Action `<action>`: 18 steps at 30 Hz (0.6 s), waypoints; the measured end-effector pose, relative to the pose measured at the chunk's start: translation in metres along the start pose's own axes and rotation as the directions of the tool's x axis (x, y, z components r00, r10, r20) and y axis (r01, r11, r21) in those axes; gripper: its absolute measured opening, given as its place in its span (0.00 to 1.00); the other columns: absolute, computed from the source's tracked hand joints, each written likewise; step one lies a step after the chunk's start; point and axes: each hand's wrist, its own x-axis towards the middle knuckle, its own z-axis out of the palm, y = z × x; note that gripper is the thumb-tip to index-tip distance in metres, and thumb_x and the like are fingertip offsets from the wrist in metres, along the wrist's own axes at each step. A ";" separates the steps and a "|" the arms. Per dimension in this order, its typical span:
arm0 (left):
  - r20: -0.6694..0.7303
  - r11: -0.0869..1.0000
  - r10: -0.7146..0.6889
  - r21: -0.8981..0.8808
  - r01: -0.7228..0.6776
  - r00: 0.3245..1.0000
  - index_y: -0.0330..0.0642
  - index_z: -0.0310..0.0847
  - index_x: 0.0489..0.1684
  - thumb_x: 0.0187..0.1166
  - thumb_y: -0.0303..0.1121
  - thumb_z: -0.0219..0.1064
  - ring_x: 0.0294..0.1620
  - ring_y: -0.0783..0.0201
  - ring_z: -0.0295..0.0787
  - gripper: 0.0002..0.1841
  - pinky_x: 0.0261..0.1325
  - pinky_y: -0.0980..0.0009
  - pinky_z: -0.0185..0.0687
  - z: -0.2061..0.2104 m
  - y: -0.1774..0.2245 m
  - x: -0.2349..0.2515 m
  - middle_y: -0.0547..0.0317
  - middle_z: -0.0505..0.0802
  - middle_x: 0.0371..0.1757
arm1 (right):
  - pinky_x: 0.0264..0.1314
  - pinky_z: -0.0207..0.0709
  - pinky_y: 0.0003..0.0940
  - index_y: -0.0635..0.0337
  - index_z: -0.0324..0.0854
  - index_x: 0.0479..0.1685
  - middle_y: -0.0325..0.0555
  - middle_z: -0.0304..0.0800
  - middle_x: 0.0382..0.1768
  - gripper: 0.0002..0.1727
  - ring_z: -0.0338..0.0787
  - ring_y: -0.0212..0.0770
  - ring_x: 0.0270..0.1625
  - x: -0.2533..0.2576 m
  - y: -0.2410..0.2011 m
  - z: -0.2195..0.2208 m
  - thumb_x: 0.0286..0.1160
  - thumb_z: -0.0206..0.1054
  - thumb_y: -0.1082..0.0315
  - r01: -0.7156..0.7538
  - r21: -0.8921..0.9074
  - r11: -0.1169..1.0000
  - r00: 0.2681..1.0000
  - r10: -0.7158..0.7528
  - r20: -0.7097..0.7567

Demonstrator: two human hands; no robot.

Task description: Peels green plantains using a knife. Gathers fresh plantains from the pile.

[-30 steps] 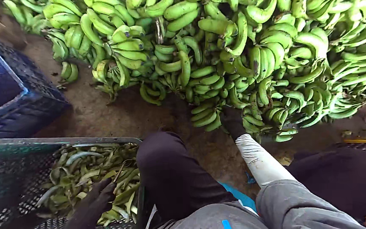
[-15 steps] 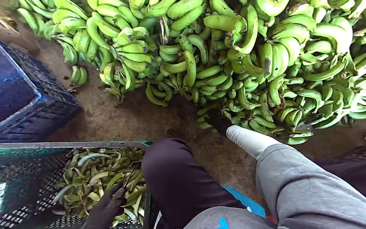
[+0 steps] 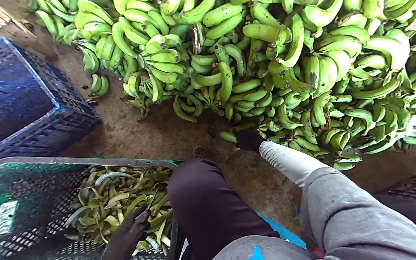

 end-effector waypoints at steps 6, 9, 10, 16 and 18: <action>-0.066 0.998 0.026 0.052 -0.023 0.997 0.42 0.71 0.81 0.87 0.51 0.56 0.41 0.63 0.88 0.29 0.41 0.63 0.85 -0.024 -0.005 -0.014 0.50 0.89 0.55 | 0.65 0.73 0.73 0.36 0.52 0.94 0.63 0.87 0.65 0.42 0.87 0.67 0.64 -0.035 0.008 -0.060 0.81 0.63 0.40 0.168 0.348 0.922 0.985 -0.141 -0.103; -0.093 0.995 0.081 0.060 -0.075 0.992 0.42 0.71 0.81 0.87 0.51 0.55 0.41 0.64 0.87 0.29 0.42 0.63 0.85 -0.043 -0.003 -0.025 0.49 0.89 0.56 | 0.67 0.79 0.61 0.51 0.64 0.86 0.59 0.87 0.63 0.35 0.89 0.55 0.61 -0.057 -0.002 -0.109 0.84 0.61 0.45 0.223 0.683 0.696 0.971 -0.098 -0.217; -0.109 0.992 0.118 0.055 -0.113 0.987 0.42 0.72 0.81 0.86 0.52 0.55 0.39 0.67 0.87 0.30 0.41 0.66 0.85 -0.049 -0.004 -0.028 0.52 0.89 0.55 | 0.64 0.81 0.58 0.53 0.68 0.82 0.56 0.89 0.59 0.32 0.90 0.51 0.57 -0.064 -0.011 -0.124 0.84 0.61 0.45 0.264 0.725 0.636 0.959 -0.090 -0.270; -0.247 0.961 0.267 0.003 -0.275 0.931 0.42 0.74 0.77 0.86 0.51 0.55 0.38 0.71 0.88 0.28 0.43 0.68 0.87 -0.080 -0.009 -0.047 0.58 0.90 0.50 | 0.35 0.87 0.40 0.54 0.67 0.79 0.47 0.87 0.42 0.26 0.89 0.41 0.34 -0.133 -0.112 -0.232 0.89 0.54 0.49 0.550 0.779 0.301 0.833 -0.142 -0.534; -0.313 0.945 0.287 -0.061 -0.321 0.905 0.43 0.76 0.76 0.87 0.50 0.56 0.35 0.72 0.88 0.26 0.40 0.71 0.88 -0.086 -0.013 -0.053 0.60 0.90 0.46 | 0.22 0.83 0.32 0.58 0.72 0.64 0.44 0.82 0.29 0.16 0.84 0.37 0.22 -0.155 -0.160 -0.272 0.93 0.52 0.56 0.581 0.814 0.008 0.797 -0.207 -0.567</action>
